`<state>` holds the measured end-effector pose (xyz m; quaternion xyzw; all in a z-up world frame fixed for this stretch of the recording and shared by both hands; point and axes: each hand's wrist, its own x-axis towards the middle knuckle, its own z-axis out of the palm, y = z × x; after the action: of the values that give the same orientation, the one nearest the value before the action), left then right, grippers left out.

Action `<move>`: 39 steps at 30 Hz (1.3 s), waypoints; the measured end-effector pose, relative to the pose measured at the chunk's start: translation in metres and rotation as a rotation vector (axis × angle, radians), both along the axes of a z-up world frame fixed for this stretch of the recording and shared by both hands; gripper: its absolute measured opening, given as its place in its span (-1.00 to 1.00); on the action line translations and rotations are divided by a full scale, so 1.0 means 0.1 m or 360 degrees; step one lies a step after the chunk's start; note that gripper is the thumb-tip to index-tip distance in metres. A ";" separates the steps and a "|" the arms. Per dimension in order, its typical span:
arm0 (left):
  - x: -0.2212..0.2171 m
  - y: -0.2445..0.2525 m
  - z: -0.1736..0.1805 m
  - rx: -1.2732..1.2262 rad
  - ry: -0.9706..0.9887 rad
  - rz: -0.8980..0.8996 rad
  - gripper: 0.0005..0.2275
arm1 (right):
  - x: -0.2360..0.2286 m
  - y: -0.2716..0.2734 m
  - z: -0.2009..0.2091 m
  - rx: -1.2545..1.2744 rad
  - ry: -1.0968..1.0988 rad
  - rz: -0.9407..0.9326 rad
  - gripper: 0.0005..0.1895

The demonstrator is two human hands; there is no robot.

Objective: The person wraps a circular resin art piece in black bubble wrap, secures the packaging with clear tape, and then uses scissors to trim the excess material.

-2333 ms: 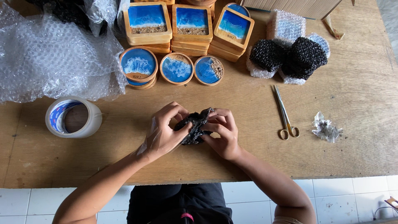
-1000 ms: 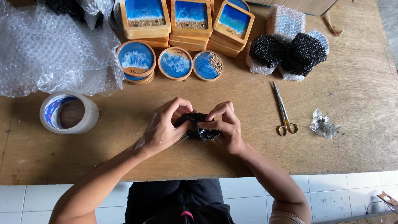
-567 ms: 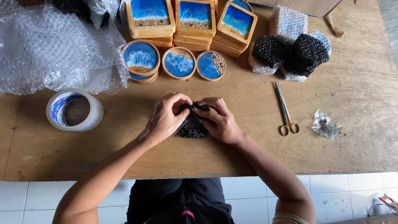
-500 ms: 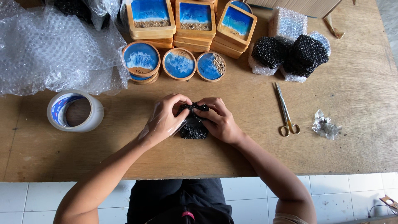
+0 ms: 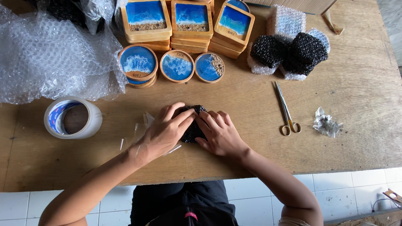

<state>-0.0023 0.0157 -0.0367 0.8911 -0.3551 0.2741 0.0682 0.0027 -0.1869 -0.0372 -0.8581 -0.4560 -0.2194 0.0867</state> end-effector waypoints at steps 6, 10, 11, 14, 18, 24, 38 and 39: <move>-0.01 -0.02 0.03 -0.0053 0.0016 -0.0067 -0.79 | -0.24 -0.06 0.06 -0.0026 0.0092 -0.0108 -0.45; 0.00 -0.03 0.01 -0.0199 0.0054 -0.0214 -0.82 | -0.36 -0.09 0.11 -0.0029 0.0248 -0.0232 -0.42; 0.01 -0.04 -0.02 -0.0218 0.0057 -0.0242 -0.82 | -0.37 -0.11 0.10 -0.0017 0.0334 -0.0263 -0.41; 0.02 -0.03 -0.11 -0.0177 0.0043 -0.0255 -0.79 | -0.36 -0.11 0.05 0.0048 0.0417 -0.0268 -0.40; -0.01 -0.05 -0.04 -0.0267 0.0127 -0.0241 -0.78 | -0.22 -0.39 0.05 0.0154 0.0300 -0.0278 -0.41; 0.00 -0.09 -0.08 -0.0396 0.0216 -0.0206 -0.64 | -0.30 -1.35 0.25 0.0194 0.0131 -0.1446 -0.72; 0.03 -0.44 -0.11 0.0041 -0.0062 0.0154 -0.72 | -0.22 -1.72 0.31 -0.0078 0.0797 -0.1847 -0.72; 0.03 -0.44 -0.12 0.0040 -0.0067 0.0162 -0.72 | -0.19 -1.77 0.31 -0.0078 0.0792 -0.1840 -0.72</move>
<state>0.0007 -0.0286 -0.0487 0.9029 -0.3141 0.2914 0.0355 -0.0166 -0.3637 -0.0059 -0.9931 0.1104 -0.0141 0.0379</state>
